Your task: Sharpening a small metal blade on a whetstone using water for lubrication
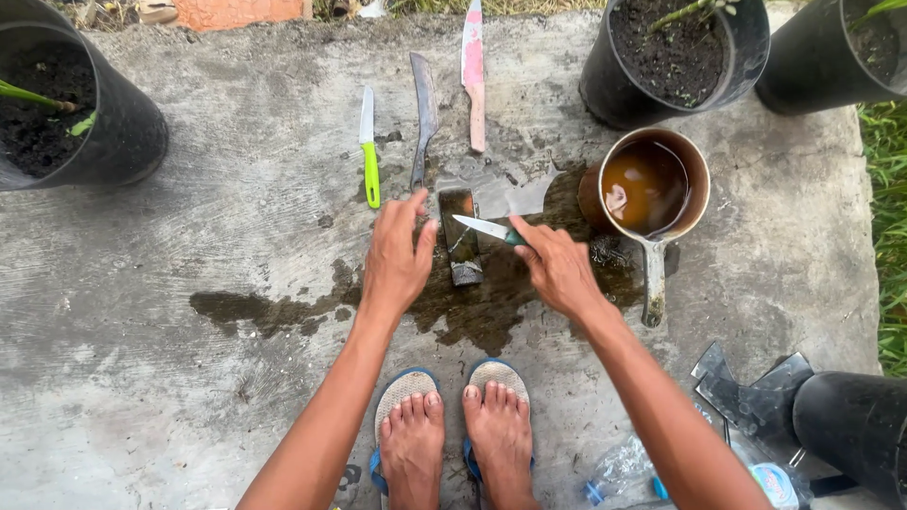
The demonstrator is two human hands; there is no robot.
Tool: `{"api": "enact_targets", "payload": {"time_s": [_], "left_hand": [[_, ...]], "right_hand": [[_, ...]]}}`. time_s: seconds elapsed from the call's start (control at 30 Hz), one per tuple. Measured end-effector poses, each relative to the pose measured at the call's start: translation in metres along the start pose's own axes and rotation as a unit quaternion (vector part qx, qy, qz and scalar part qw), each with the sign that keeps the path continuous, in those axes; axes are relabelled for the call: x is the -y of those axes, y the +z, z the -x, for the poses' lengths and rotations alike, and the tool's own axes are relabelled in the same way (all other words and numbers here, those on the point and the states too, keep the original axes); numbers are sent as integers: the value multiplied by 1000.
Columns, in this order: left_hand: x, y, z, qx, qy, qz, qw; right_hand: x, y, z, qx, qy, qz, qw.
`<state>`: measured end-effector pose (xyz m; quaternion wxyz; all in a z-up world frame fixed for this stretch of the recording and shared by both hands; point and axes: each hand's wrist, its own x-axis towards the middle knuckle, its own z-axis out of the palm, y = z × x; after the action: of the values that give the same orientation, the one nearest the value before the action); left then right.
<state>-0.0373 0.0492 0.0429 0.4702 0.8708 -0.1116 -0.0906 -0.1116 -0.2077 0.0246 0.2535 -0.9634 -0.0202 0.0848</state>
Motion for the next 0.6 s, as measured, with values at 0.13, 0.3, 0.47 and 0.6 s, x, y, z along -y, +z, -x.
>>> {"api": "enact_targets", "payload": {"time_s": [0.13, 0.3, 0.47, 0.6], "left_hand": [[26, 27, 21, 72, 16, -142, 987], [48, 42, 29, 128, 61, -284, 948], [71, 47, 25, 106, 93, -320, 937], [70, 45, 21, 78, 120, -330, 933]], "right_hand": [[-17, 30, -8, -21, -62, 71, 995], [-40, 87, -42, -13, -100, 106, 989], [-21, 84, -53, -6, -97, 84, 992], [-21, 88, -56, -4, -102, 56, 993]]}}
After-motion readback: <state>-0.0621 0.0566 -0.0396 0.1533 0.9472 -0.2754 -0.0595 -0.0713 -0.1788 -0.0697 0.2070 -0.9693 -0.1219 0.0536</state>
